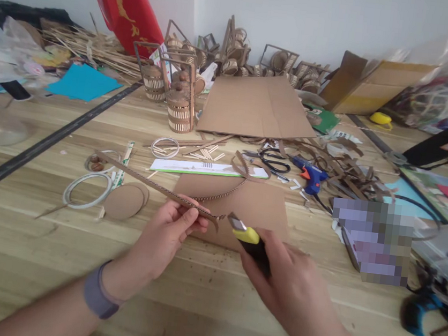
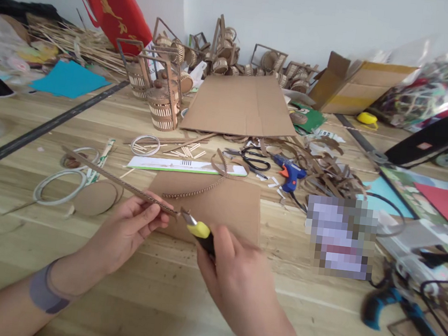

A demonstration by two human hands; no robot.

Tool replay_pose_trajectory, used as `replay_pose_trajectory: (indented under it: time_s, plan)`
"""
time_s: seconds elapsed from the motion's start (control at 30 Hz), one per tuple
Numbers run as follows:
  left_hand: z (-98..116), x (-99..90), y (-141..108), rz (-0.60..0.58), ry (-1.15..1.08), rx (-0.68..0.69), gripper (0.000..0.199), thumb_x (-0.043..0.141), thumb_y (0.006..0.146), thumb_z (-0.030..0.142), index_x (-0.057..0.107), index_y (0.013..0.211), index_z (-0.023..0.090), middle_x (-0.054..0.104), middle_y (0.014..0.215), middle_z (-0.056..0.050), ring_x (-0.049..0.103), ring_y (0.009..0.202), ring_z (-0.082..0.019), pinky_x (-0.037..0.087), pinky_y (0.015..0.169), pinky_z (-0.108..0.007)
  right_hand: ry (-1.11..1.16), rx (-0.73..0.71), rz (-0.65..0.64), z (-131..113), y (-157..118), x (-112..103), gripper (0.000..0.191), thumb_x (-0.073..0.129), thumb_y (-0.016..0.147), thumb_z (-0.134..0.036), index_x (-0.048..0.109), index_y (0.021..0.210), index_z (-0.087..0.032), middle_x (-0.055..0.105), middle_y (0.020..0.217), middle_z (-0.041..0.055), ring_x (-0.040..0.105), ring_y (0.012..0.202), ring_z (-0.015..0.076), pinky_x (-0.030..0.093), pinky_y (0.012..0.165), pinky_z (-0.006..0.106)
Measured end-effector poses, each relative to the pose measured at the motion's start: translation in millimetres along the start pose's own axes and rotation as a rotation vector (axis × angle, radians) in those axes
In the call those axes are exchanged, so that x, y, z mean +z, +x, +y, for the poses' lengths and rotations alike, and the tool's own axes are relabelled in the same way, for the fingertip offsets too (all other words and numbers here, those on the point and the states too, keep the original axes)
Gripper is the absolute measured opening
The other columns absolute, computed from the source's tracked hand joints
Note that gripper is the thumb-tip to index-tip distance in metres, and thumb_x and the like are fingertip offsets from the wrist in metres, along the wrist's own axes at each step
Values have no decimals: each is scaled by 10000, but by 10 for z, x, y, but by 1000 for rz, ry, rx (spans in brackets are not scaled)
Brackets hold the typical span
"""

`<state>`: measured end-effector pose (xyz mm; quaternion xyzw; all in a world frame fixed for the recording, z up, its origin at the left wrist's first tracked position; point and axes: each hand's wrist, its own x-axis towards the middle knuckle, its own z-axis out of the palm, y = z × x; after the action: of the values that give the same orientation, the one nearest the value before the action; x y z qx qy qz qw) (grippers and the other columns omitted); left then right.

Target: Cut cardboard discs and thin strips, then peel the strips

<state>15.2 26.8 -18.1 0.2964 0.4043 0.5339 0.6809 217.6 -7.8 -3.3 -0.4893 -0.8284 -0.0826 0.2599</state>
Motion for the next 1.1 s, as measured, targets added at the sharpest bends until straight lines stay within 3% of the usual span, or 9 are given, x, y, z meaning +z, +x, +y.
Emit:
replay_pose_trajectory:
  time_s: [0.17, 0.3, 0.4, 0.5, 0.63, 0.77, 0.97, 1.1]
  plan:
    - [-23, -16, 13, -54, -39, -37, 326, 910, 658, 260, 648, 808, 137, 711, 725, -4, 659, 654, -114, 557, 657, -223, -95, 67, 9, 136, -31, 10, 269, 351, 1016, -347, 542, 892, -204, 580, 472, -27, 567, 351, 164, 296, 375, 245]
    - [-2, 7, -6, -103, -66, -61, 340, 901, 662, 283, 628, 806, 140, 694, 714, 7, 627, 605, -96, 518, 590, -201, -175, 215, -131, 270, -75, 106, 219, 438, 963, -376, 569, 963, -199, 684, 624, 15, 608, 387, 195, 277, 372, 262]
    - [10, 26, -22, -120, -59, -81, 307, 856, 703, 302, 614, 808, 145, 661, 680, 20, 594, 549, -90, 475, 524, -200, -156, 333, -257, 366, -78, 194, 229, 514, 921, -348, 592, 1067, -190, 741, 890, 71, 697, 569, 230, 370, 425, 283]
    - [22, 39, -39, -129, -24, -111, 282, 812, 732, 315, 598, 835, 162, 627, 650, 37, 548, 485, -81, 416, 463, -198, -115, 336, -299, 426, -63, 254, 319, 534, 904, -292, 593, 1193, -172, 725, 1003, 109, 718, 828, 282, 503, 606, 336]
    - [38, 52, -66, -157, 18, -144, 300, 790, 739, 364, 580, 862, 189, 603, 629, 52, 516, 439, -77, 352, 425, -197, 27, 205, -92, 315, -41, 217, 285, 525, 941, -271, 612, 1198, -184, 697, 1050, 133, 666, 993, 307, 534, 817, 436]
    - [24, 64, -102, -156, 52, -156, 337, 799, 736, 387, 576, 891, 188, 609, 605, 46, 542, 466, -91, 372, 447, -195, 285, 60, 112, 12, -42, 123, 191, 563, 960, -292, 620, 1127, -216, 686, 984, 100, 676, 927, 245, 552, 757, 372]
    - [-44, 97, -143, -196, 89, -175, 382, 807, 736, 437, 574, 886, 175, 632, 624, 30, 586, 517, -106, 442, 509, -207, 376, 4, 187, -208, -38, 138, 77, 597, 917, -145, 636, 928, -211, 690, 807, 24, 636, 731, 168, 497, 662, 307]
    - [-40, 122, -133, -154, 140, -135, 351, 803, 741, 410, 577, 870, 174, 618, 625, 35, 589, 517, -113, 447, 515, -220, 385, 7, 161, -215, -21, 125, 157, 554, 912, -94, 594, 807, -204, 652, 716, -1, 599, 671, 151, 456, 632, 291]
